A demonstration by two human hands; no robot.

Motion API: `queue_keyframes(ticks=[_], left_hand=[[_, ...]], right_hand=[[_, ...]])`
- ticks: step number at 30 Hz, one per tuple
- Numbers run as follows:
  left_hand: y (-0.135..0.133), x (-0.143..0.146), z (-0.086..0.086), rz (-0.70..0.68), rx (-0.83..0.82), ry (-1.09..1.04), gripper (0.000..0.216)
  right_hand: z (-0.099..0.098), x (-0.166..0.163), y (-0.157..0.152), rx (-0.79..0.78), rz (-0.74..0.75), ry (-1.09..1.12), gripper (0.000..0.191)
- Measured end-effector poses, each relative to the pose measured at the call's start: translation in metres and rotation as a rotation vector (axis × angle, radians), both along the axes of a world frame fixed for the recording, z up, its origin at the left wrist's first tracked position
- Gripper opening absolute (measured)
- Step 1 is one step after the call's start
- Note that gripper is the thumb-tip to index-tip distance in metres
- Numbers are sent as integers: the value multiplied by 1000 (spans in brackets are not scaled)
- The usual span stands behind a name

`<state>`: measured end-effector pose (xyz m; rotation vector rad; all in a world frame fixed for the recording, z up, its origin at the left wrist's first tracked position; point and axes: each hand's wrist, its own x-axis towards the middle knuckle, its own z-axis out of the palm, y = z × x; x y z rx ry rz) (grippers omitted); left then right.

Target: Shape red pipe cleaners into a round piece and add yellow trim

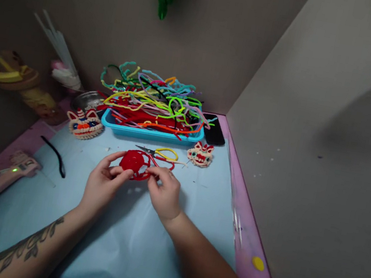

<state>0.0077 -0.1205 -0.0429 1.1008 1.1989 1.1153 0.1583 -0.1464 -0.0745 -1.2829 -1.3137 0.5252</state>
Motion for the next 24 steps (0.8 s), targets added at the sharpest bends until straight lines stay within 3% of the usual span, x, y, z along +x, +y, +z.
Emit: queue_keyframes(ticks=[5, 8, 13, 18, 21, 24], left_hand=[[-1, 1, -3, -51, -31, -11, 62], [1, 1, -3, -69, -69, -41, 68], [3, 2, -5, -85, -110, -85, 67], [4, 0, -10, -92, -122, -123, 65], [5, -1, -13, -76, -101, -118, 63], [4, -1, -13, -87, -74, -111, 60]], right_hand=[[0, -1, 6, -231, 138, 310, 6], [2, 3, 9, -255, 187, 278, 6], [1, 2, 8, -279, 108, 137, 7], [-2, -7, 6, -354, 238, 263, 9], [2, -8, 5, -388, 243, 296, 15], [9, -3, 4, -542, 346, 406, 16]])
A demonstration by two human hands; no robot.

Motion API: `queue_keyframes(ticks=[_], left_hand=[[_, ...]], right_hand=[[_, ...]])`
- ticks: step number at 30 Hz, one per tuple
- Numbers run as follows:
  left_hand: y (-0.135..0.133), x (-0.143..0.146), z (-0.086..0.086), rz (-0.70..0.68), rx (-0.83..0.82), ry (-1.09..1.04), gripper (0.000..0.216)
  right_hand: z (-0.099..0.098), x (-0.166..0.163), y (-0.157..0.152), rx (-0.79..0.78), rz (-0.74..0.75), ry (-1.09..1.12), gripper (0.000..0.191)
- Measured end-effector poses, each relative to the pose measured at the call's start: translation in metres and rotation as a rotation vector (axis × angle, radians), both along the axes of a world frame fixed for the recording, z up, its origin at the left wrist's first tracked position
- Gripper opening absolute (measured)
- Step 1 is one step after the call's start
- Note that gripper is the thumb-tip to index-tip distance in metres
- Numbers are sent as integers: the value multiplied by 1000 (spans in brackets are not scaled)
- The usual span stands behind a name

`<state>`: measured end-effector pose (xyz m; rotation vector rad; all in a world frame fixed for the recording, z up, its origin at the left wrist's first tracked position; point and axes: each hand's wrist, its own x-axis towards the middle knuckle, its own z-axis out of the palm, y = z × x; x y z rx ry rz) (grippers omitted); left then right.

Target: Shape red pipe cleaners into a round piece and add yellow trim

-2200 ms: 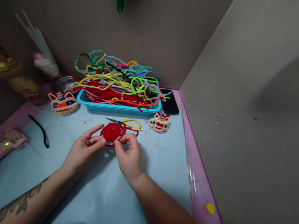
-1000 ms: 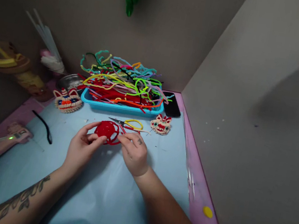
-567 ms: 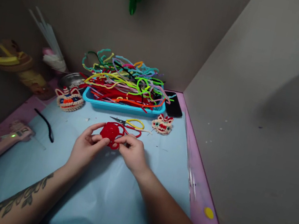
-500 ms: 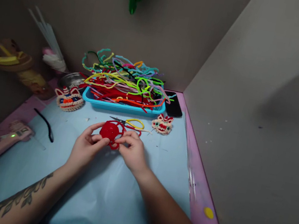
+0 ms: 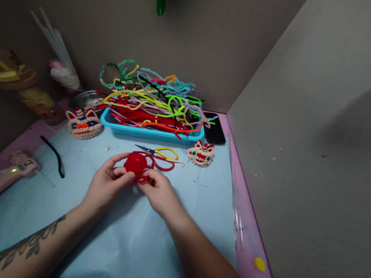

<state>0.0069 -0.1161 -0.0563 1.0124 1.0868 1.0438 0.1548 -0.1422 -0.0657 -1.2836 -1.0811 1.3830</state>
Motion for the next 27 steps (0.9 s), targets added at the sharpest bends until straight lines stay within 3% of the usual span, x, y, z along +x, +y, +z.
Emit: queue_keyframes(ticks=[3, 5, 8, 13, 17, 19, 21, 24, 27], left_hand=[[-1, 0, 1, -24, 17, 5, 59], [-1, 1, 1, -28, 20, 4, 60], [-3, 1, 2, -14, 31, 15, 60], [-6, 6, 3, -34, 45, 20, 67], [-1, 1, 2, -5, 87, 127, 65], [4, -6, 1, 108, 213, 261, 57], [10, -13, 2, 129, 390, 406, 56], [13, -18, 4, -68, 510, 469, 62], [13, -17, 9, -269, 377, 388, 69]], right_hand=[[7, 2, -1, -209, 129, 164, 20], [10, 0, -1, -266, 133, 244, 32], [11, -7, -2, -295, 52, 391, 39], [7, -14, -3, -296, -159, 553, 35], [7, -6, 1, -138, -252, 417, 26], [8, 1, 4, -58, -241, 293, 20], [8, 7, 6, -44, -166, 189, 16], [8, 12, 7, -70, -55, 57, 10], [4, 14, 7, -56, -17, -53, 7]])
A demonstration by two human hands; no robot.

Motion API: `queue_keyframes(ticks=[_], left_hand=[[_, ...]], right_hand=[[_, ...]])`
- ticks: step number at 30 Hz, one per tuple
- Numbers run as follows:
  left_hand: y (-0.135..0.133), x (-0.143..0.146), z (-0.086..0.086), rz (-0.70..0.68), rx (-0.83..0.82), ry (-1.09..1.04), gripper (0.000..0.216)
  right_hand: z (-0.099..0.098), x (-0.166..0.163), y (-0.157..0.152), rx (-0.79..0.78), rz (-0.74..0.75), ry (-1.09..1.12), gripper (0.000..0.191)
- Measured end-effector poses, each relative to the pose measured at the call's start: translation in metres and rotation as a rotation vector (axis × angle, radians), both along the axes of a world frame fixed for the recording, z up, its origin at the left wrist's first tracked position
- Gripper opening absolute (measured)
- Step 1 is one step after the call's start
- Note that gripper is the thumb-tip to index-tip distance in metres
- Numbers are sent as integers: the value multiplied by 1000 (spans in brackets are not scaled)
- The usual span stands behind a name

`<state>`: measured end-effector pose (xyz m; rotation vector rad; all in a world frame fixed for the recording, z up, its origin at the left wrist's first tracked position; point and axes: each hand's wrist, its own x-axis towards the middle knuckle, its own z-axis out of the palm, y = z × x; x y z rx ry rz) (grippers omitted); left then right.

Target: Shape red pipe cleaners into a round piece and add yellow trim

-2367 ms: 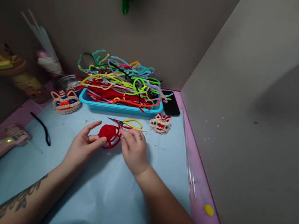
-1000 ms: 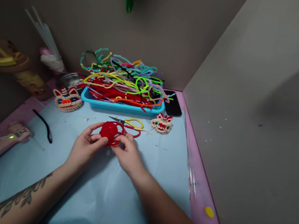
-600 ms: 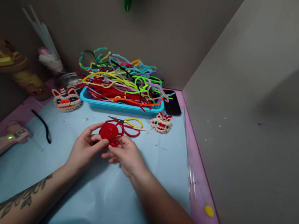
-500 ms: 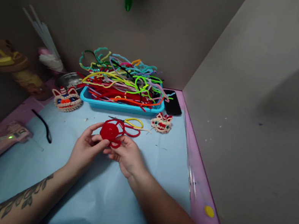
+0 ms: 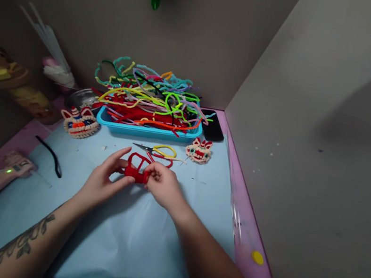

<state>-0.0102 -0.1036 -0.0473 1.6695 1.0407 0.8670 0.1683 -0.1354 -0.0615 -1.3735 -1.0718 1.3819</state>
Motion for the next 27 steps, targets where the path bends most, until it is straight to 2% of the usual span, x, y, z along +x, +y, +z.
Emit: queue_keyframes(ticks=[3, 5, 13, 17, 20, 23, 27], left_hand=[[-3, 4, 3, -63, -230, -105, 81], [-4, 6, 3, -63, -326, -165, 85], [-6, 13, -2, 110, -536, -487, 81], [-6, 15, -1, 142, -599, -595, 78], [-7, 17, 1, 171, -595, -619, 75], [-8, 18, 2, 163, -586, -616, 73], [-8, 17, -1, 153, -574, -629, 72]], right_hand=[[-5, 0, 0, 78, 14, -108, 14], [-7, 0, -1, 122, 6, -165, 19], [-3, -9, -8, 289, -208, -150, 12], [-2, -10, -11, 335, -308, -255, 7], [-2, -10, -12, 452, -269, -416, 13], [-2, -8, -14, 612, -169, -584, 23], [-2, -4, -15, 744, -77, -910, 30]])
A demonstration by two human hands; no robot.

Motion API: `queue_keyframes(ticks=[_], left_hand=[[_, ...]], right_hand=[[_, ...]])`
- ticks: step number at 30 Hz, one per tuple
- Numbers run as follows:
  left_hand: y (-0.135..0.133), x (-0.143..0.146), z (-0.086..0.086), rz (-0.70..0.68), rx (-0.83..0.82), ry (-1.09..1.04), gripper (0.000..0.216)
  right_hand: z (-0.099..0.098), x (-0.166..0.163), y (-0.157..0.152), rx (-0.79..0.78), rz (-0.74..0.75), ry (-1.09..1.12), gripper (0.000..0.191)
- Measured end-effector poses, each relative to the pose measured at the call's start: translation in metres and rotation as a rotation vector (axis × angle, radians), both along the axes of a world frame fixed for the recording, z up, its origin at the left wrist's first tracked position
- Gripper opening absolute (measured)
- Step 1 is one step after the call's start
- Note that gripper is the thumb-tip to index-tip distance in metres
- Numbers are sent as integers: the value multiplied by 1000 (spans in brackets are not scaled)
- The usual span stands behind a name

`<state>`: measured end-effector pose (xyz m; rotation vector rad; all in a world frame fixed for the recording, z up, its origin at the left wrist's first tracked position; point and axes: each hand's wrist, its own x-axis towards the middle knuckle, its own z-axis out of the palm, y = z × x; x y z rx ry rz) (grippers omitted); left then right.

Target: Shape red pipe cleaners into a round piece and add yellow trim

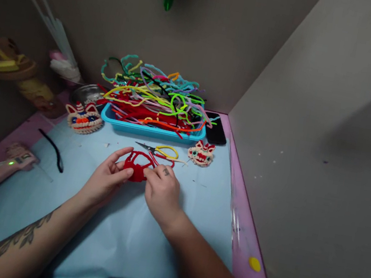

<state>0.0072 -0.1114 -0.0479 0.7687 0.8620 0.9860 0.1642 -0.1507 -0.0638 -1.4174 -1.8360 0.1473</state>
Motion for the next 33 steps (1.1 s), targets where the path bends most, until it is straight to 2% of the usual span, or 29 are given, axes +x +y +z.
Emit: queue_keyframes(ticks=[5, 10, 13, 15, 17, 19, 22, 25, 29, 33], left_hand=[[1, -2, -6, 74, 30, 20, 67], [4, -3, -4, 134, 58, 51, 67], [5, -4, -1, 192, 66, 112, 66], [6, -4, -1, 183, 58, 163, 67], [5, -4, -1, 102, 43, 212, 69], [5, -5, -2, -6, 11, 239, 72], [5, -6, -2, -86, -79, 190, 73], [7, -7, -1, -49, -181, 95, 69], [9, -9, 2, -12, -266, 21, 66], [9, -9, 3, -53, -296, -5, 61]], right_hand=[[4, 2, 0, 18, -25, -221, 38], [7, 6, 0, 50, -8, -206, 43], [9, 9, -1, 86, 83, -56, 41], [10, 10, -3, 94, 148, 68, 39], [12, 11, -4, 87, 157, 191, 36], [11, 11, -4, 70, 92, 344, 28], [7, 10, -1, -68, 47, 627, 20], [2, 10, 5, -246, 131, 763, 43], [3, 11, 9, -271, 175, 628, 30], [7, 11, 9, -218, 147, 479, 20]])
